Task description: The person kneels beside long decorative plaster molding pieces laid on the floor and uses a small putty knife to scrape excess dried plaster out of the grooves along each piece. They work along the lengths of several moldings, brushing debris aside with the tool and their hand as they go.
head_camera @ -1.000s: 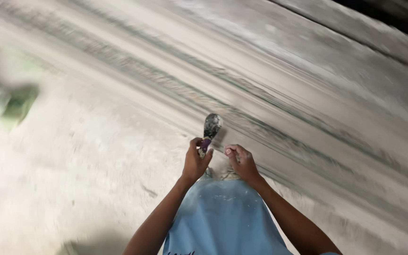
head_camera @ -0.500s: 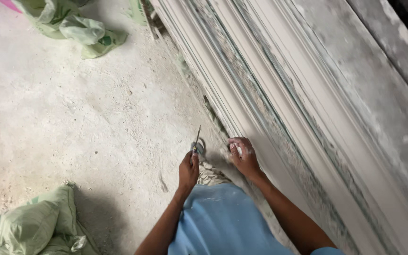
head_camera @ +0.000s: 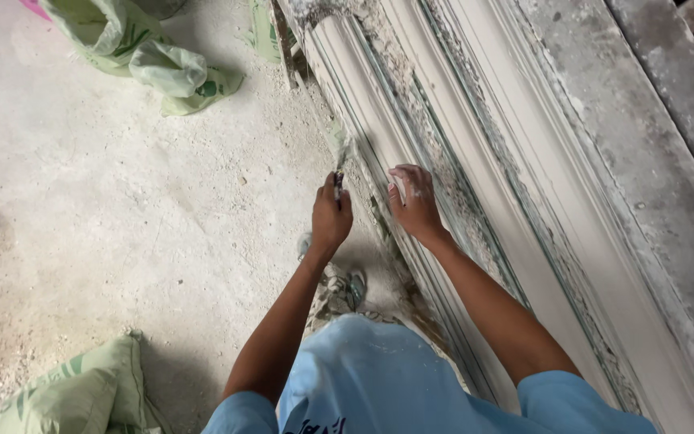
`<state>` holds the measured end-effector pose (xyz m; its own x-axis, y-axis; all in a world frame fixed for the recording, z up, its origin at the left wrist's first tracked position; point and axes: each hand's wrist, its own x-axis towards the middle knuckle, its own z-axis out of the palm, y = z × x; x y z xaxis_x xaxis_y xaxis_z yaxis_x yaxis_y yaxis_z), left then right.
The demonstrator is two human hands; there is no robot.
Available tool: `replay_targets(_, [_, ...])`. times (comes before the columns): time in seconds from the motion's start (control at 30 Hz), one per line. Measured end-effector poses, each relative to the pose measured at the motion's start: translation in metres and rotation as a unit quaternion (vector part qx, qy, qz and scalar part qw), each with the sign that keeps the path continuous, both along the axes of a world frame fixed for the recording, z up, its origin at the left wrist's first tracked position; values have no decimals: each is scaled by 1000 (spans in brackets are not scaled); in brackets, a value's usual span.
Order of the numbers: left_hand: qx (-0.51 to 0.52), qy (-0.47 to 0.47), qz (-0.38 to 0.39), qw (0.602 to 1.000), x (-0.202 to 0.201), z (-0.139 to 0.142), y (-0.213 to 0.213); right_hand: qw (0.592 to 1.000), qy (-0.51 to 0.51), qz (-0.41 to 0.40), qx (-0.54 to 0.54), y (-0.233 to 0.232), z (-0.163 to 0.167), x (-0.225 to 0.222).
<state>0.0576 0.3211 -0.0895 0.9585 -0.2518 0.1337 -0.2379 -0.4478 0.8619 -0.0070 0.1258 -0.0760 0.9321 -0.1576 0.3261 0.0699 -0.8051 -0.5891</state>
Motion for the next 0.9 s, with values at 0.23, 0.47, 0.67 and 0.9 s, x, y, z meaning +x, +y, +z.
replay_targets(0.23, [63,200,-51,976,38,11,-35,993,78,-45,-79,-14,-8,90])
replay_targets(0.47, [170,136,-31,976,65,6,-35,981,119,-84,-127,-8,-19,134])
replay_targets(0.67, [157,131,-53,977,94,1,-39,983,109,-91,-115,-8,-22,139])
replay_targets(0.9, [213,153,-47,964,120,4,-40,986,94,-90,-106,-8,-20,141])
